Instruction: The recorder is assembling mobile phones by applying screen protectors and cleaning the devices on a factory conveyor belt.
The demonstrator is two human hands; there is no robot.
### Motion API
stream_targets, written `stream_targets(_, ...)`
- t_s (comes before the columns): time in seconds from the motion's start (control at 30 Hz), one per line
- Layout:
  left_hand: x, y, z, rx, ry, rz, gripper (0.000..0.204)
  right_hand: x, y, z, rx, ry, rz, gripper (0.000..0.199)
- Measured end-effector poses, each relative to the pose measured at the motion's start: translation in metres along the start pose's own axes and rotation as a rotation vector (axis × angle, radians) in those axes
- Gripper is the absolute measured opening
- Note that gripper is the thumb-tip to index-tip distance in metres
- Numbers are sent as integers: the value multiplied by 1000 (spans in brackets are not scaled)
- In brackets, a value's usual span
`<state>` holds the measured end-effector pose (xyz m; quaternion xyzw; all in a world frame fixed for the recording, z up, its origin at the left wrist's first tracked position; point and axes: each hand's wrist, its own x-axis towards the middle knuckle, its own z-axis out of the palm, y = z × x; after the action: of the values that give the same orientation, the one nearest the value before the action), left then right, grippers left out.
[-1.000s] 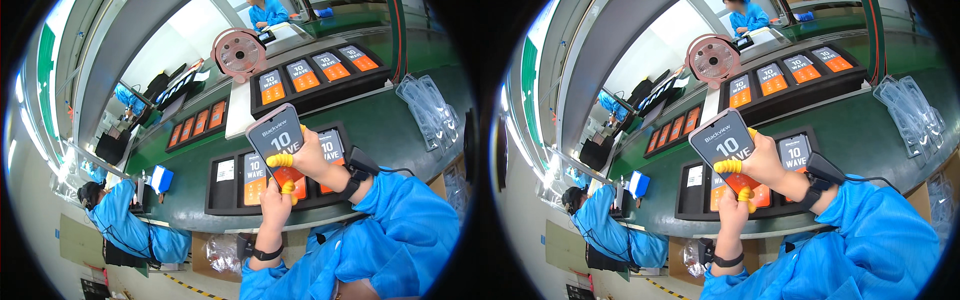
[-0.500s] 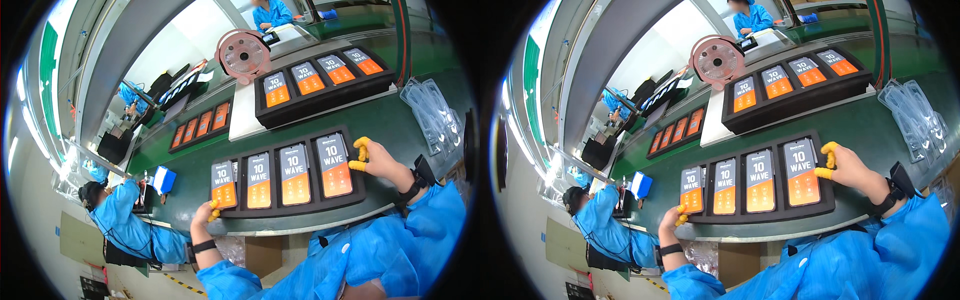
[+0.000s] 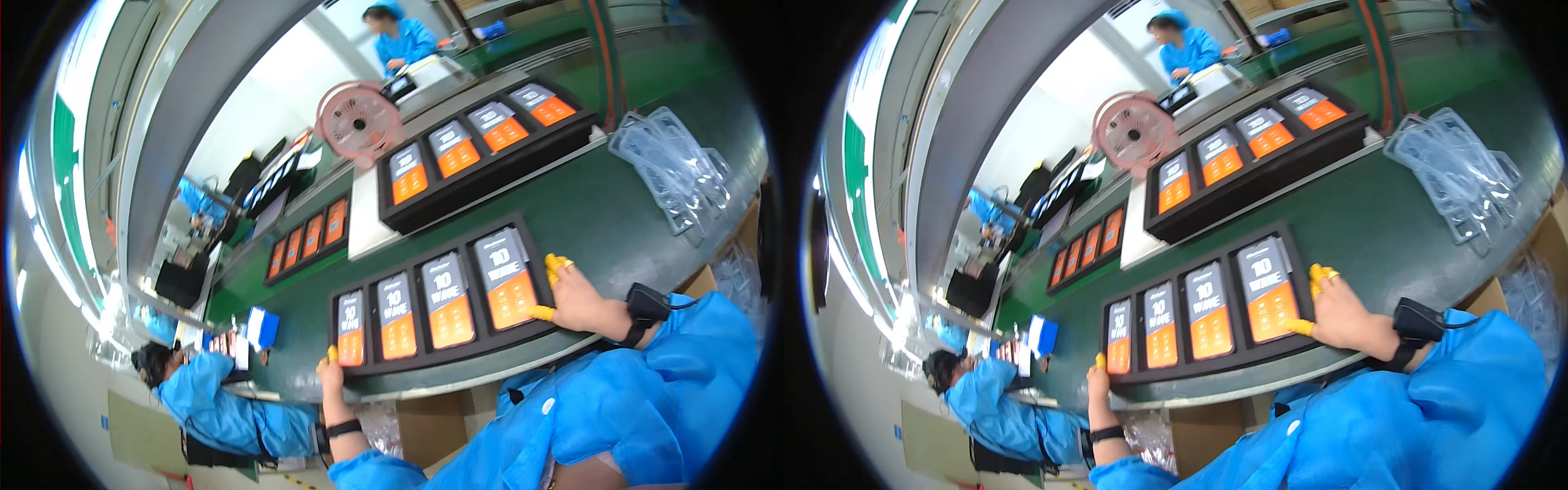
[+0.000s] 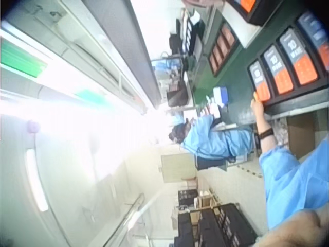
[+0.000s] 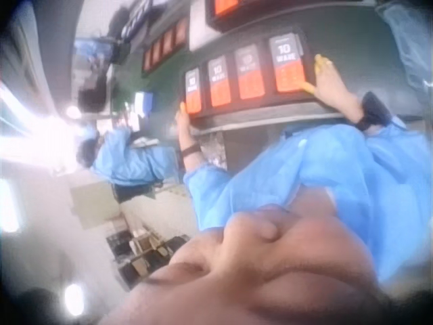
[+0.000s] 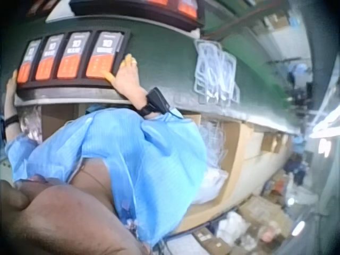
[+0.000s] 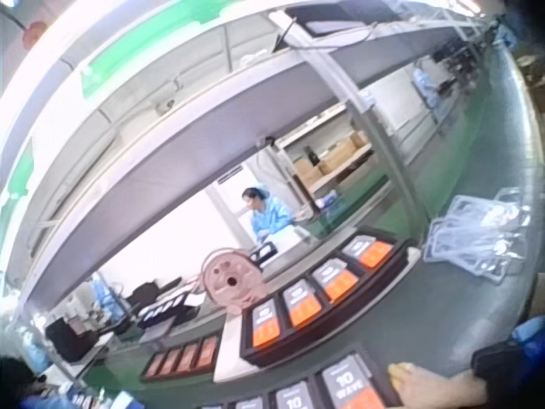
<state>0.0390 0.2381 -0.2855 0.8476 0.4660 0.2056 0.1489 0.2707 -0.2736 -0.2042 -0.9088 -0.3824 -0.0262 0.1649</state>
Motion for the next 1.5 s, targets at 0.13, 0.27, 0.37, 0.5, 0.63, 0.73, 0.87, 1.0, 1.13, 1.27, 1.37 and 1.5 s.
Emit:
stream_targets(0.13,-58,89,-77,-1174,-379,-538,34,-1,18,-11,699,157,104,56)
stream_targets(0.27,-82,122,-109,-1503,-391,-430,29,-13,36,-84,648,309,-39,58)
stream_targets(0.37,-73,178,-106,-1693,-413,-238,27,0,63,-124,1020,424,-98,54)
stream_targets(0.5,-11,276,-74,-1735,-255,-53,25,68,117,-164,1218,578,70,54)
stream_targets(0.63,58,351,-6,-1530,-17,65,19,141,186,-166,1376,716,139,46)
stream_targets(0.73,78,365,51,-899,70,76,24,173,226,-132,1091,823,271,41)
stream_targets(0.87,73,363,70,-1176,-37,158,26,178,258,-110,1094,802,386,37)
stream_targets(1.0,69,353,65,-1157,30,330,28,165,230,-114,264,1338,62,20)
stream_targets(1.13,124,294,49,-881,235,170,24,147,91,-55,394,1000,-269,4)
stream_targets(1.27,168,240,59,-204,224,487,26,122,11,37,241,72,-826,11)
stream_targets(1.37,192,210,87,-33,129,671,27,115,-6,29,301,-42,-937,17)
stream_targets(1.5,195,229,83,113,156,607,24,129,-13,36,391,32,-580,20)
